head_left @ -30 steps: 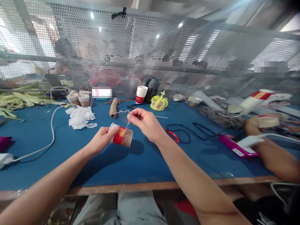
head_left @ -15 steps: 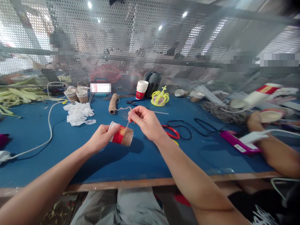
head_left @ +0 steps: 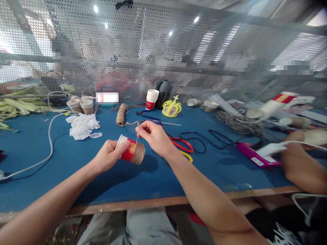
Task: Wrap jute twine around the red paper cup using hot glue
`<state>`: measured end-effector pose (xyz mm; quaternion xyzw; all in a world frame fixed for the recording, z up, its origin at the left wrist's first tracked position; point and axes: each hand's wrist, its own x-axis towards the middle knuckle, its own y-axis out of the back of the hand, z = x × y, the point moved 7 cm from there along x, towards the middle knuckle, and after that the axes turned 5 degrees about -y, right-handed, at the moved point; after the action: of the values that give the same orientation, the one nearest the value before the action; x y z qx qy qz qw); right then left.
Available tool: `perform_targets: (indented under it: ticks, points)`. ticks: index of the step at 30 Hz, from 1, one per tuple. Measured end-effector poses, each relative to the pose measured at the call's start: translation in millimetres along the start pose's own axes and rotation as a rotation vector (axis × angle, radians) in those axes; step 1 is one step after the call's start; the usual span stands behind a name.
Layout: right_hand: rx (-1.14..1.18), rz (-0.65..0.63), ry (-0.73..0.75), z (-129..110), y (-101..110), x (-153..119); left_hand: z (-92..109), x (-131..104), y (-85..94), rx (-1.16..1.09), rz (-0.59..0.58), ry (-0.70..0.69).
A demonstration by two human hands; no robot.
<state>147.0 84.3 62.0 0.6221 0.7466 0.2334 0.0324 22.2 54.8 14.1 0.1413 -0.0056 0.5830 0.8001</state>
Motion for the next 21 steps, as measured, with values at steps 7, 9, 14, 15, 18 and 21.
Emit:
perform_targets:
  ticks: [7,9,14,15,18,21]
  points:
    - [-0.066,-0.033,-0.005,4.1,-4.2,1.4,3.0,-1.3,1.7,0.013,0.006,-0.049]
    - [-0.082,-0.041,-0.011,5.0,-5.3,1.0,3.2,-1.8,1.6,0.026,0.004,-0.058]
    - [-0.094,-0.064,-0.041,6.9,-7.6,-0.4,4.3,-3.0,0.4,0.055,-0.004,-0.068]
    - [-0.099,-0.067,-0.044,7.0,-7.9,-0.7,5.8,-3.2,0.4,0.063,-0.004,-0.083]
    - [-0.108,-0.073,-0.045,6.8,-8.3,-1.3,11.4,-3.9,0.8,0.098,-0.001,-0.143]
    - [-0.11,-0.073,-0.047,6.7,-8.5,-1.8,15.2,-4.6,1.7,0.131,0.0,-0.189]
